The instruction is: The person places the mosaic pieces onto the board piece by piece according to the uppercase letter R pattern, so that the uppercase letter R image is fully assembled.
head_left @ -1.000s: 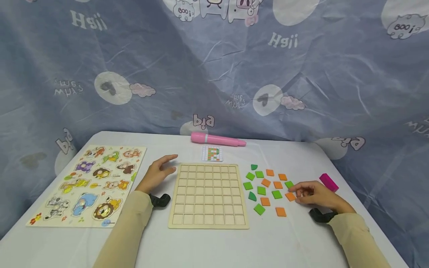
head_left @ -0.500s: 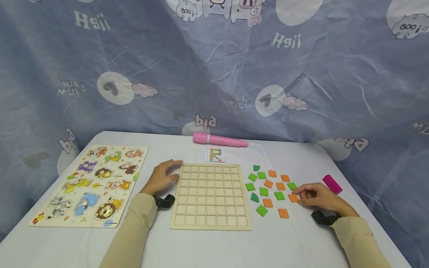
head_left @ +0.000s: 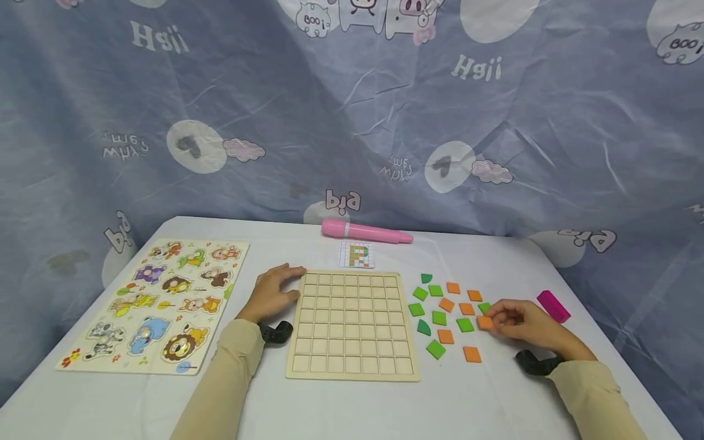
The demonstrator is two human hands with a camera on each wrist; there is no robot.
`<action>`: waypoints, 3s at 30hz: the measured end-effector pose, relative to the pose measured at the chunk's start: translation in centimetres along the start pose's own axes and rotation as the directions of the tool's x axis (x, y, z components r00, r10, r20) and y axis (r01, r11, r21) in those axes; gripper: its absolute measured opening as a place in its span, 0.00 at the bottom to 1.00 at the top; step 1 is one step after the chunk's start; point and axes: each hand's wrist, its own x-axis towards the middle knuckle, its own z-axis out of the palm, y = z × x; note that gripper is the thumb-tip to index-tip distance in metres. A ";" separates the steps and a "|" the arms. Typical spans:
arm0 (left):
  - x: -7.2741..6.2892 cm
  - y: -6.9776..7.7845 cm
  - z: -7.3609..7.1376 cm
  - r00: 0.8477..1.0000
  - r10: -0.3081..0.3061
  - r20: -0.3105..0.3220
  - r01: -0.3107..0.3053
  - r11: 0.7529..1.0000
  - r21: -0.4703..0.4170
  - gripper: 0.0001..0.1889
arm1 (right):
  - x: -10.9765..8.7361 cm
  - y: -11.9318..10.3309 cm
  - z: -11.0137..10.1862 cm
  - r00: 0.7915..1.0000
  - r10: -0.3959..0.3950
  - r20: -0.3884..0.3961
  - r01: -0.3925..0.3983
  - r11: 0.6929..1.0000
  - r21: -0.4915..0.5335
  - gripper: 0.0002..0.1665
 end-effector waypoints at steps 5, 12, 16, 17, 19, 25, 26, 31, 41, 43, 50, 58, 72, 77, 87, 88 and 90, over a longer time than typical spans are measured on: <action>0.1 -0.2 0.1 1.000 0.013 0.001 -0.013 1.000 0.008 0.29 | 0.6 -1.4 0.2 0.999 0.019 0.045 -0.022 0.998 0.063 0.13; 0.2 -0.3 0.1 1.000 0.025 -0.002 -0.025 1.000 0.007 0.30 | 1.9 -3.8 0.8 0.991 0.128 0.027 -0.129 0.989 0.070 0.19; 0.2 -0.3 0.1 1.000 0.023 0.000 -0.023 1.000 0.009 0.30 | 2.9 -4.6 1.4 0.992 0.125 0.025 -0.127 0.986 0.105 0.19; 0.2 -0.3 0.2 1.000 0.022 0.000 -0.022 1.000 0.009 0.30 | 3.1 -4.7 1.6 0.992 0.120 0.027 -0.122 0.986 0.116 0.19; 0.2 -0.3 0.2 1.000 0.021 -0.002 -0.021 1.000 0.010 0.30 | 3.7 -5.0 2.0 0.993 0.113 0.036 -0.117 0.983 0.140 0.19; 0.1 -0.3 0.1 1.000 0.014 0.000 -0.014 1.000 0.002 0.30 | 5.5 -5.9 3.2 0.990 0.131 0.047 -0.137 0.972 0.191 0.21; 0.1 -0.3 0.1 1.000 0.013 0.000 -0.013 1.000 0.000 0.30 | 5.8 -6.1 3.4 0.990 0.132 0.047 -0.138 0.971 0.197 0.21; 0.2 -0.3 0.2 1.000 0.012 0.000 -0.012 1.000 -0.005 0.30 | 7.1 -6.9 4.3 0.990 0.132 0.058 -0.141 0.968 0.207 0.21; 0.2 -0.4 0.1 1.000 0.009 -0.003 -0.009 1.000 -0.013 0.30 | 9.7 -8.7 5.8 0.990 0.132 0.055 -0.141 0.969 0.204 0.21; 0.2 -0.3 0.1 1.000 0.007 -0.001 -0.007 1.000 -0.010 0.30 | 10.2 -8.9 6.2 0.990 0.133 0.056 -0.142 0.966 0.216 0.20; 0.3 -0.2 0.1 1.000 0.007 0.002 -0.007 1.000 -0.010 0.30 | 11.9 -9.5 7.7 0.990 0.124 0.066 -0.137 0.955 0.263 0.21; 0.0 -0.1 0.0 1.000 -0.002 -0.002 0.002 1.000 0.002 0.30 | 13.8 -10.2 9.7 0.994 0.092 0.057 -0.104 0.964 0.246 0.19; 0.0 -0.2 0.0 1.000 -0.007 0.001 0.007 1.000 0.000 0.31 | 16.5 -12.6 12.5 0.994 0.085 0.062 -0.099 0.953 0.285 0.16; 0.1 -0.4 0.1 1.000 -0.022 0.009 0.022 1.000 -0.012 0.31 | 17.3 -13.1 13.3 0.992 0.090 0.084 -0.110 0.951 0.287 0.17; 0.2 -0.2 0.1 1.000 -0.011 0.006 0.011 1.000 -0.013 0.31 | 19.0 -14.0 14.5 0.993 0.096 0.075 -0.110 0.972 0.209 0.13; 0.2 -0.2 0.1 1.000 -0.011 0.007 0.011 1.000 -0.014 0.31 | 19.1 -14.0 14.6 0.992 0.096 0.078 -0.110 0.973 0.202 0.14; 0.2 -0.2 0.0 1.000 -0.012 0.007 0.012 1.000 -0.015 0.31 | 19.4 -14.3 14.8 0.992 0.098 0.081 -0.112 0.976 0.185 0.14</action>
